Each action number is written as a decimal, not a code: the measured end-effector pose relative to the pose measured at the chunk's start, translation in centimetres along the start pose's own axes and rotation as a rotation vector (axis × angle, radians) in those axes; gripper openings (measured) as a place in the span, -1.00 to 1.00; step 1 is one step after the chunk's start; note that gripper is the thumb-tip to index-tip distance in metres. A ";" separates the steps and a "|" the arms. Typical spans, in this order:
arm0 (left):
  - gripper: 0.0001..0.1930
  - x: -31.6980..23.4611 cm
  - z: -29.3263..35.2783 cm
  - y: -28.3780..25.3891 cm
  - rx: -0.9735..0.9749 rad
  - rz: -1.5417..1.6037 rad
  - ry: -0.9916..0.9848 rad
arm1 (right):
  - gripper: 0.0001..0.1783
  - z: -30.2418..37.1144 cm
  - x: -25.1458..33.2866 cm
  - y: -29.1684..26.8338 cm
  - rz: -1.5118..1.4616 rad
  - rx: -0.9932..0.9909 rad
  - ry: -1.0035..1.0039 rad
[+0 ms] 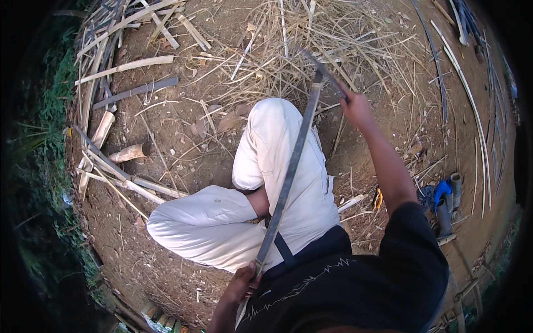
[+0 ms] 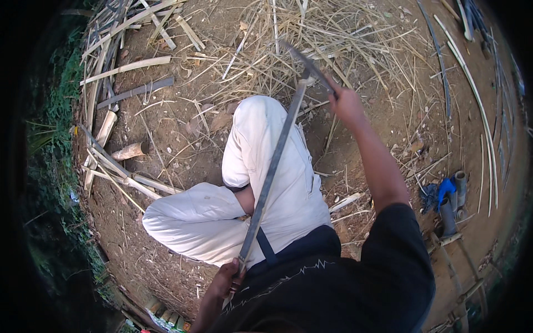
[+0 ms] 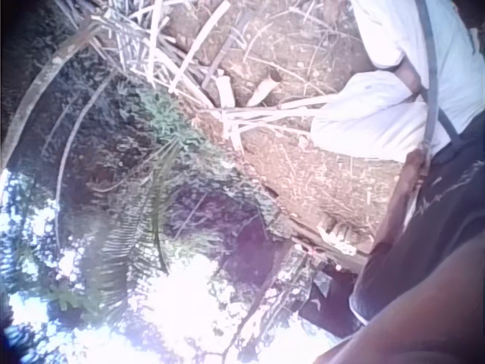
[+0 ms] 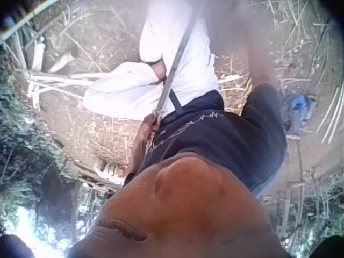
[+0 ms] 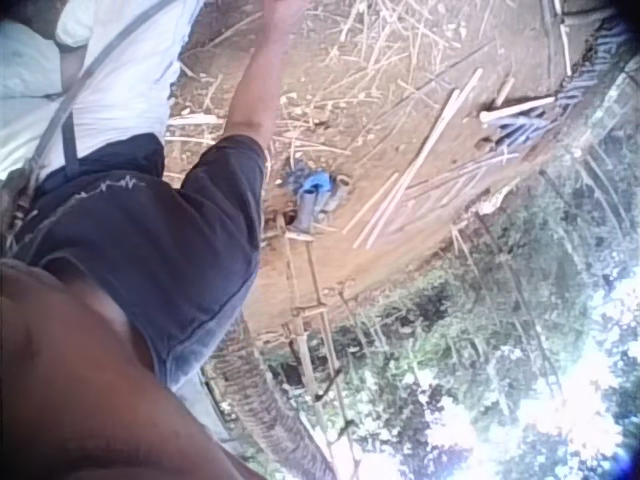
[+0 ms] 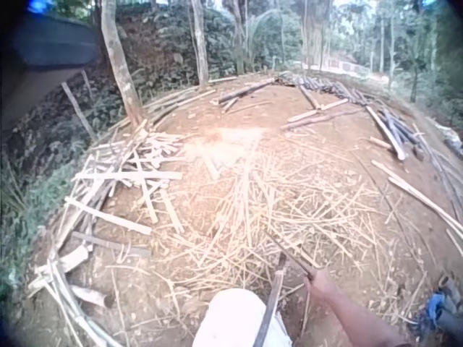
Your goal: The person shaves a long strip of bamboo using a knife while sitting on the ground outdoors.
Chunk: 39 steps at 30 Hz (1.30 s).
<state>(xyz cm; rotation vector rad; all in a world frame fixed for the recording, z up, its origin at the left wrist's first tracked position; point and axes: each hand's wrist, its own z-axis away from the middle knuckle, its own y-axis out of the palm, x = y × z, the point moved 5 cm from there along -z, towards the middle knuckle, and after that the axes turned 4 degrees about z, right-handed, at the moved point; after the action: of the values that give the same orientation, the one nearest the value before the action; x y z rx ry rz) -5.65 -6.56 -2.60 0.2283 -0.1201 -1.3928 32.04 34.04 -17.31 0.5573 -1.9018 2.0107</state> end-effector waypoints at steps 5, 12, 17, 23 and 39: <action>-0.43 0.6 0.2 -0.3 -0.028 0.017 -0.022 | -0.31 -2.8 -1.1 0.3 0.077 -0.041 0.020; -0.46 1.3 2.3 -0.6 -0.073 -0.024 0.113 | -0.39 -2.8 -7.6 4.5 0.052 -0.090 0.304; -0.44 -3.5 2.0 1.0 -0.099 -0.049 0.360 | -0.29 3.4 -6.1 8.7 0.087 -0.037 0.279; -0.46 -14.9 2.3 2.0 -0.155 0.170 0.616 | -0.59 9.1 10.8 3.4 -0.297 -0.213 0.086; -0.57 -28.8 1.9 7.0 -0.718 -0.189 1.500 | -0.52 15.3 30.7 5.3 -0.770 0.471 0.147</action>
<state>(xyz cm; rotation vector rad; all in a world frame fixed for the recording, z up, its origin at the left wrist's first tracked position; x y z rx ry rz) -4.37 22.74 2.29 0.6185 1.6290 -1.0526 3.68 17.30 -6.44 1.0296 -0.8912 1.8594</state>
